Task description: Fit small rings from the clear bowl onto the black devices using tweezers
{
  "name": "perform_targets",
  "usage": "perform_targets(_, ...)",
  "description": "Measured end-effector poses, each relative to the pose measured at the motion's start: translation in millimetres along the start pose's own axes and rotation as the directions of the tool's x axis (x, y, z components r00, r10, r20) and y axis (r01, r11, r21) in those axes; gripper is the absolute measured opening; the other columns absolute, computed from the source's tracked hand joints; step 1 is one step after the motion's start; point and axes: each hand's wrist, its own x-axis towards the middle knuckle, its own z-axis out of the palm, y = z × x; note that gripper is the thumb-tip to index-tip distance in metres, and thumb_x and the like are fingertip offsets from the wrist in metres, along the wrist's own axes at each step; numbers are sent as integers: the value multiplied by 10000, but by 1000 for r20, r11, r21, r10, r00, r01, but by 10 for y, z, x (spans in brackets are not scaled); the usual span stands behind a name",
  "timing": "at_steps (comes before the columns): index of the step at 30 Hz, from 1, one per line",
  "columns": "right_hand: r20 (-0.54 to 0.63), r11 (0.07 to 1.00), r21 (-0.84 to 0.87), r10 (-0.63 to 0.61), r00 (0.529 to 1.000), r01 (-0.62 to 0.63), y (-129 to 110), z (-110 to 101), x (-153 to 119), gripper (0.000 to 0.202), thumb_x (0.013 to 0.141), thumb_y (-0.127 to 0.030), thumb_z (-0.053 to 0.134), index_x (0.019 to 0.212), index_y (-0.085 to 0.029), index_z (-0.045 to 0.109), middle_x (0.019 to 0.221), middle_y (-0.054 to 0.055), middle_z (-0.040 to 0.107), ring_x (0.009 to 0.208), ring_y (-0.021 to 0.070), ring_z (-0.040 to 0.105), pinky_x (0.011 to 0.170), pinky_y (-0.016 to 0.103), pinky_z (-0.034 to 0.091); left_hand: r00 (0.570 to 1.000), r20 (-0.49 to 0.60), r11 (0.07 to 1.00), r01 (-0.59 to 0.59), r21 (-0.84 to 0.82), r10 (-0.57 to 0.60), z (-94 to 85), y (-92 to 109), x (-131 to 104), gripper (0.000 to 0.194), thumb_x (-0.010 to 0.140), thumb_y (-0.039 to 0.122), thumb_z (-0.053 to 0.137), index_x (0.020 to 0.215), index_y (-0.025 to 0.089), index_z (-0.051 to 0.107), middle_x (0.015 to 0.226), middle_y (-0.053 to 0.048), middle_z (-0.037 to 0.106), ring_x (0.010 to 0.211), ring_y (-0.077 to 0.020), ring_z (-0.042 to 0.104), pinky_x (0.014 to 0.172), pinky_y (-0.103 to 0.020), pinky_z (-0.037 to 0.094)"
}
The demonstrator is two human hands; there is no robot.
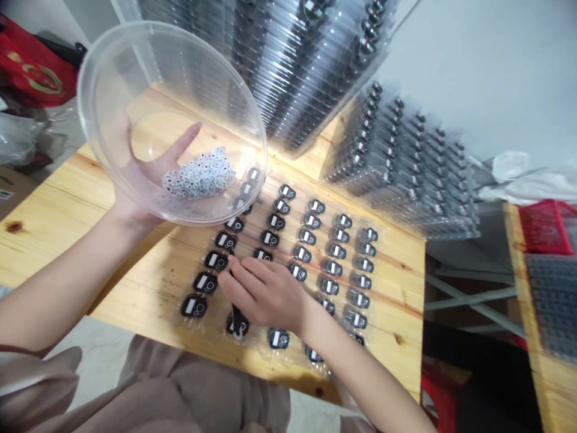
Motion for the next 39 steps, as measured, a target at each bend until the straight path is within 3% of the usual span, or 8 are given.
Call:
perform_targets(9,28,990,81,112,993,-114,44,-43,-107,137,856,-83,534,967,-112,609,890,101,735,809,171,684,683,281,579,999,28,999,16,-28,-15,-12,7,15,824,746,781,310,1428,318,315,1219,-123,618,1195,-488,490,963,-741,320)
perform_targets(15,23,991,88,97,995,-99,25,52,-113,129,857,-71,522,955,-99,602,890,104,736,790,171,688,670,280,581,1000,29,1000,7,-19,-6,0,14,15,822,765,781,222,1426,305,327,1258,-138,583,1192,-500,489,922,-770,327)
perform_targets(20,10,986,122,110,994,-110,30,40,-100,122,852,-69,537,960,-97,586,870,104,735,780,176,690,658,281,583,999,32,1000,3,-20,-2,6,14,-4,803,778,763,255,1424,293,336,1283,-149,566,1192,-507,484,915,-779,330)
perform_targets(30,16,987,116,109,994,-110,54,61,-107,165,827,-47,539,975,-111,580,867,103,733,787,178,694,645,287,588,999,31,998,-29,47,28,-20,2,4,819,792,766,112,1416,292,351,1193,-142,607,1197,-503,480,882,-786,338)
perform_targets(35,-64,988,101,123,990,-117,48,-139,-113,135,800,-50,598,921,-108,610,859,111,734,759,177,695,658,279,588,1000,7,999,-27,30,27,6,0,-15,815,788,766,175,1423,281,338,1165,-135,627,1214,-495,468,908,-760,348)
perform_targets(37,-108,977,133,183,977,-168,32,-312,-117,155,792,-65,621,933,-130,612,886,111,733,787,177,700,678,275,593,1000,23,1000,-20,24,19,4,-10,-15,817,784,770,191,1419,281,346,1165,-139,633,1212,-499,468,896,-757,361)
perform_targets(39,-68,944,170,297,952,-283,17,-486,-94,146,820,-120,613,944,-195,597,931,95,730,802,177,705,657,281,598,998,65,1000,-13,6,13,0,-22,-15,812,769,775,256,1396,277,388,1170,-142,639,1213,-506,464,893,-750,380)
